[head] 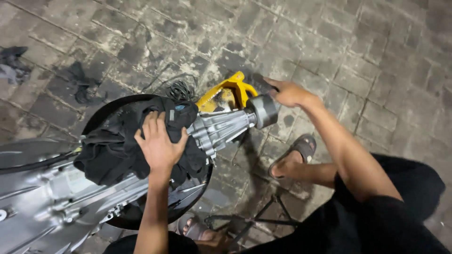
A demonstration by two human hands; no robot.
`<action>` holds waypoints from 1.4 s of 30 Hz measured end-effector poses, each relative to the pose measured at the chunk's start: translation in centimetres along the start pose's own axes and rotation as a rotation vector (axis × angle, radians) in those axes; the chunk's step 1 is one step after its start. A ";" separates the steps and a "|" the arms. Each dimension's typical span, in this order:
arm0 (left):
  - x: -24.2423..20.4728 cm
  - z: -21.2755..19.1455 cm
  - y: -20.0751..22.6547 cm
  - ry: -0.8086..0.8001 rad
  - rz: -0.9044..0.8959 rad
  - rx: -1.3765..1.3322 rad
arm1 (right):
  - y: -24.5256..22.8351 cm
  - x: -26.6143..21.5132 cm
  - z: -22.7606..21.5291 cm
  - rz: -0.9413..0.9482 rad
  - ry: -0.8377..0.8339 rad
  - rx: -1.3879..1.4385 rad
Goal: Scraping residue or gasket material from a transmission casing using a hand tool
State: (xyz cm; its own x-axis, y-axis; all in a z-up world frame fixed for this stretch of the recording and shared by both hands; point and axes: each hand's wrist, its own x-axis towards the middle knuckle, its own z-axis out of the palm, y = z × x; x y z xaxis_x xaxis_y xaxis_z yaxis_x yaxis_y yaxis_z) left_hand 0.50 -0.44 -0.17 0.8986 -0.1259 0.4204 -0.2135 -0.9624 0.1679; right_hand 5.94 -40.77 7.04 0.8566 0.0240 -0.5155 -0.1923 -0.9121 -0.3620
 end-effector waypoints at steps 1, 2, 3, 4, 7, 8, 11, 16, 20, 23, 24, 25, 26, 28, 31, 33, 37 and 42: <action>-0.2 -0.3 0.1 -0.010 0.010 -0.005 | -1.1 -3.4 -0.1 0.013 -0.003 0.009; 0.1 -0.4 0.1 -0.005 0.001 -0.005 | -2.6 -6.3 -0.8 0.059 -0.004 0.061; 0.4 -0.6 0.2 0.000 -0.008 -0.005 | -4.0 -9.2 -1.5 0.105 -0.005 0.113; 0.4 -0.4 0.1 -0.010 0.020 -0.013 | -5.0 -10.7 -1.5 0.128 0.002 0.134; 0.0 0.0 0.1 -0.024 -0.010 0.031 | -4.5 -8.6 0.1 0.123 0.011 0.029; 0.1 0.0 0.0 -0.021 -0.002 0.019 | -1.5 -4.8 1.9 0.062 0.090 0.068; 0.3 0.2 -0.1 -0.014 0.017 0.003 | 0.8 -1.0 2.1 -0.032 0.144 0.177; 0.3 -0.1 -0.4 -0.028 0.017 0.013 | -1.5 -10.8 1.7 0.076 0.141 0.301; 0.1 0.1 -0.4 0.011 0.042 0.032 | 3.7 -5.0 5.1 0.051 0.177 0.388; -0.1 0.7 -0.5 0.033 0.051 0.030 | 8.5 3.3 7.4 -0.012 0.195 0.464; -0.1 0.6 -1.0 0.038 0.055 0.024 | 9.4 5.7 8.2 0.018 0.160 0.518; -0.5 0.1 -1.1 0.037 0.053 0.028 | 6.8 1.5 7.3 0.014 0.157 0.519; -0.3 0.2 -0.8 0.026 0.046 0.024 | 4.5 -2.2 5.6 0.067 0.169 0.532; 0.3 0.3 -0.3 0.020 0.031 0.019 | 3.7 -6.6 5.3 0.115 0.182 0.537; 0.0 0.2 -0.3 0.022 0.010 0.027 | 6.1 -6.4 7.8 0.154 0.134 0.728; 0.0 0.6 -0.4 0.020 0.012 0.013 | 5.2 -4.1 7.0 0.176 0.163 0.694; 0.2 -0.4 -0.3 -0.006 0.032 0.012 | 5.5 1.8 6.4 0.207 0.088 0.871; 0.3 -0.4 0.3 -0.013 -0.015 -0.023 | -4.3 -13.7 1.3 0.147 0.167 0.326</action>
State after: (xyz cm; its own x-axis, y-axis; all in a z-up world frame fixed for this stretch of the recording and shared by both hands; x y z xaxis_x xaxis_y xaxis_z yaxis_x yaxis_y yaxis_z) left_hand 0.56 -0.69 0.38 0.9066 -0.1151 0.4061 -0.2088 -0.9584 0.1946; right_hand -5.61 -36.61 14.66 0.8698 -0.1886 -0.4560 -0.4374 -0.7224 -0.5355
